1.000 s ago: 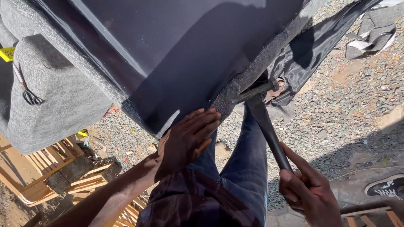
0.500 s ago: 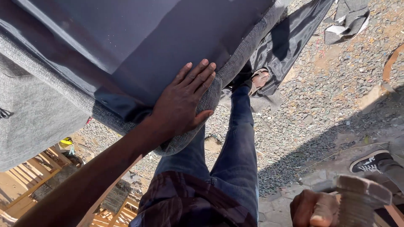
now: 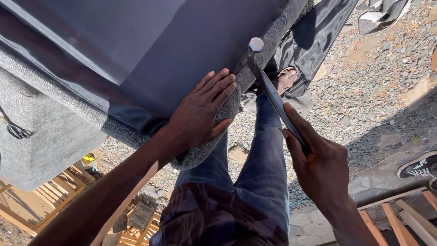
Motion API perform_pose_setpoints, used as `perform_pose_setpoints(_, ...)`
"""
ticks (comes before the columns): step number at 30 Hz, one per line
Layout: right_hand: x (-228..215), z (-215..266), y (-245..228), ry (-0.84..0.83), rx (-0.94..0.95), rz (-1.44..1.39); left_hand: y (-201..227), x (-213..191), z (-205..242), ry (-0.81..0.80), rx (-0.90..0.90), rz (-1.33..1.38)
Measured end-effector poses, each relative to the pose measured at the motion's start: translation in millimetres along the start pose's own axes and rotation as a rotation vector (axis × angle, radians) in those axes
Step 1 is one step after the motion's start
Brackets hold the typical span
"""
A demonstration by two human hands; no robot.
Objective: Securing fabric to a sofa frame using a hammer and tacks
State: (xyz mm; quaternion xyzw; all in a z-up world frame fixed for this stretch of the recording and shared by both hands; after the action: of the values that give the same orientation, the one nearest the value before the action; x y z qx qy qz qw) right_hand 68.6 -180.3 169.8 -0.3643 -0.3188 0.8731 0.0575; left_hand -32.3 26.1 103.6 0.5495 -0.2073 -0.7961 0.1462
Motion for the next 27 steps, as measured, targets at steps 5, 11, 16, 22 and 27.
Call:
perform_pose_setpoints(5,-22.6,14.5,-18.1,0.192,-0.132,-0.004,-1.0,-2.8,-0.6,-0.006,-0.006,-0.008)
perform_pose_setpoints(11,18.5,-1.5,11.7,-0.024,-0.053,0.0,2.4,-8.0,2.5,0.032,-0.02,0.051)
perform_pose_setpoints(16,-31.2,22.8,-12.8,0.319,-0.294,-0.111,0.4,-0.6,-1.5,0.034,-0.033,0.05)
perform_pose_setpoints(22,-2.0,-8.5,4.8,0.143,-0.327,-0.059,9.9,2.2,7.7,0.024,-0.08,0.099)
perform_pose_setpoints(27,-23.0,-0.9,-4.4,0.233,-0.308,-0.036,5.1,3.3,7.3,0.095,-0.035,0.069)
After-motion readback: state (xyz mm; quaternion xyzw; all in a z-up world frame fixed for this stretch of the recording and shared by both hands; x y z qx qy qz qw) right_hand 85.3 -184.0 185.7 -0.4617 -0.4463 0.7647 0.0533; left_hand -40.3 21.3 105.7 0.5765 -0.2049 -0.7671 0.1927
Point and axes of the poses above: each hand's wrist, its own z-axis away from the middle knuckle, its own x-axis out of the palm, y = z × x, the point moved 7 cm from there along -z, towards the middle knuckle, and after that the axes turned 6 degrees about -z, right-handed, at the moved point
